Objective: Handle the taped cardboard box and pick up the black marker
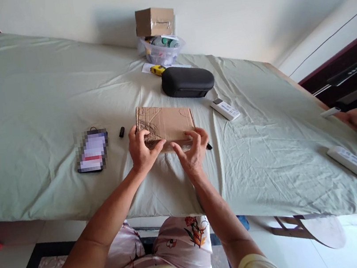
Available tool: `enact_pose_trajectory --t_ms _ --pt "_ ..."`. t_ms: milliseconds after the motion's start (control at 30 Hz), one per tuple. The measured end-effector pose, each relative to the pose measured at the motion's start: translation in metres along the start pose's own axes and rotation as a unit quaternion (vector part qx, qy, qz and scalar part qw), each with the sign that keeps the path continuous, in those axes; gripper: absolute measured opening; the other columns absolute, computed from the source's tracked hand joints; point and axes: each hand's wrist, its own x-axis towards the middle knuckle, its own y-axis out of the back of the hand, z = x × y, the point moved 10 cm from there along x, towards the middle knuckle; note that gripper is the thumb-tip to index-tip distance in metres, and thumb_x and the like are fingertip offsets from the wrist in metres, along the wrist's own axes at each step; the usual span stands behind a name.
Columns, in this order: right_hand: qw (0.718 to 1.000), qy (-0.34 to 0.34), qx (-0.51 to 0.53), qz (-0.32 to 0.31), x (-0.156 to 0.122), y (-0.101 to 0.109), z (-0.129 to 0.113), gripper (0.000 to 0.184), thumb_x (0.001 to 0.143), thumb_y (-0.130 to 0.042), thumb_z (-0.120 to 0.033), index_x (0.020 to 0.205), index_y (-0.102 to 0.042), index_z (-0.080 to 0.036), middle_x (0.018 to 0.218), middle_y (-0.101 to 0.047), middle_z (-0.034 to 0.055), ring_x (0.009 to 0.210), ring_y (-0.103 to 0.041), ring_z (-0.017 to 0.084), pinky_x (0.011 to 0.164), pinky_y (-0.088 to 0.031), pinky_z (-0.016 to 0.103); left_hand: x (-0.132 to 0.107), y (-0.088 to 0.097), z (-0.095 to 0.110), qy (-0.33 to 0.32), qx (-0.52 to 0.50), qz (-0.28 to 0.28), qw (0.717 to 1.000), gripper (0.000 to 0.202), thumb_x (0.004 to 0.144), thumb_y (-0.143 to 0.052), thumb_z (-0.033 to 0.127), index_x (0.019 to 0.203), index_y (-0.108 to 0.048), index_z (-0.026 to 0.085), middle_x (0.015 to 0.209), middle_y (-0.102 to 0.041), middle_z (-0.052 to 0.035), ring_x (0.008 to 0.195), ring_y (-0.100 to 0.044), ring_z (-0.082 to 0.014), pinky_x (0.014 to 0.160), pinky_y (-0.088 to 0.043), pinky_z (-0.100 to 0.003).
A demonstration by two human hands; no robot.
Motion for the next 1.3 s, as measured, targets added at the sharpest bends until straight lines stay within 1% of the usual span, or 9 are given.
enact_pose_trajectory --t_ms 133,300,533,733,833,933,1100,1200,1300 --pt "0.999 -0.031 0.012 0.002 0.0 0.006 0.002 0.055 0.088 -0.073 -0.07 0.115 -0.056 -0.026 0.128 -0.049 0.0113 0.125 -0.054 0.03 0.104 -0.054 0.055 -0.006 0.002 0.012 0.0 0.019 0.008 1.0 0.063 0.079 -0.082 0.071 0.111 -0.058 0.022 0.144 -0.054 -0.0204 0.139 -0.057 -0.0369 0.113 -0.051 -0.051" --pt "0.996 -0.068 0.05 0.005 0.002 0.006 0.009 0.051 0.086 -0.076 -0.069 0.111 -0.059 -0.027 0.128 -0.05 0.0119 0.125 -0.054 0.031 0.107 -0.054 0.055 -0.008 0.002 0.014 0.009 -0.002 0.008 1.0 0.065 0.082 -0.076 0.077 0.112 -0.06 0.022 0.148 -0.052 -0.0226 0.143 -0.054 -0.0388 0.117 -0.047 -0.053" --pt "0.975 -0.139 0.171 -0.009 0.003 0.005 0.028 0.028 0.098 -0.065 -0.054 0.104 -0.068 -0.026 0.124 -0.059 0.0101 0.121 -0.06 0.027 0.097 -0.058 0.047 0.002 0.003 0.0 0.013 -0.027 0.008 1.0 0.057 0.089 -0.07 0.074 0.117 -0.061 0.025 0.146 -0.057 -0.0174 0.141 -0.056 -0.0343 0.121 -0.047 -0.051" --pt "0.94 -0.192 0.282 -0.016 0.002 -0.003 0.046 0.026 0.098 -0.061 -0.049 0.102 -0.068 -0.025 0.12 -0.068 0.0077 0.121 -0.065 0.024 0.111 -0.05 0.049 0.012 -0.001 -0.02 0.057 -0.119 -0.034 0.991 0.048 0.091 -0.07 0.069 0.114 -0.064 0.026 0.147 -0.057 -0.0145 0.145 -0.053 -0.0335 0.124 -0.045 -0.053" --pt "0.914 -0.235 0.331 -0.027 0.0 -0.011 0.057 0.03 0.091 -0.068 -0.053 0.099 -0.067 -0.024 0.109 -0.068 0.0053 0.101 -0.065 0.02 0.095 -0.055 0.039 0.017 0.0 -0.025 0.052 -0.13 -0.041 0.989 0.045 0.092 -0.069 0.065 0.112 -0.064 0.026 0.143 -0.059 -0.0142 0.143 -0.054 -0.0326 0.123 -0.046 -0.052" --pt "0.896 -0.26 0.355 -0.057 -0.003 -0.017 0.058 0.034 0.09 -0.068 -0.058 0.094 -0.065 -0.024 0.091 -0.064 0.0018 0.077 -0.056 0.015 0.075 -0.051 0.03 0.02 0.003 -0.026 0.028 -0.116 -0.045 0.992 0.044 0.094 -0.066 0.063 0.116 -0.066 0.025 0.143 -0.059 -0.0146 0.144 -0.053 -0.0333 0.126 -0.042 -0.053" --pt "0.914 -0.182 0.348 -0.096 -0.004 -0.011 0.03 0.039 0.09 -0.07 -0.063 0.097 -0.069 -0.025 0.087 -0.062 0.0014 0.076 -0.057 0.016 0.072 -0.05 0.032 0.018 0.0 -0.029 0.022 -0.046 -0.051 0.997 0.052 0.103 -0.05 0.062 0.132 -0.069 0.023 0.165 -0.04 -0.0171 0.159 -0.037 -0.0358 0.133 -0.029 -0.055" --pt "0.926 -0.142 0.331 -0.111 -0.006 -0.011 0.018 0.04 0.091 -0.07 -0.064 0.098 -0.07 -0.025 0.086 -0.061 0.0013 0.074 -0.057 0.016 0.07 -0.051 0.033 0.015 -0.004 -0.027 0.02 -0.034 -0.048 0.998 0.056 0.108 -0.039 0.061 0.137 -0.07 0.024 0.177 -0.023 -0.0135 0.167 -0.023 -0.0357 0.135 -0.022 -0.055" --pt "0.934 -0.121 0.316 -0.114 -0.007 -0.013 0.015 0.041 0.088 -0.073 -0.066 0.095 -0.07 -0.026 0.081 -0.059 0.0 0.07 -0.056 0.016 0.066 -0.051 0.033 0.01 -0.008 -0.021 0.002 -0.03 -0.053 0.998 0.062 0.105 -0.043 0.067 0.145 -0.066 0.025 0.183 -0.009 -0.0122 0.17 -0.01 -0.0397 0.135 -0.018 -0.06"
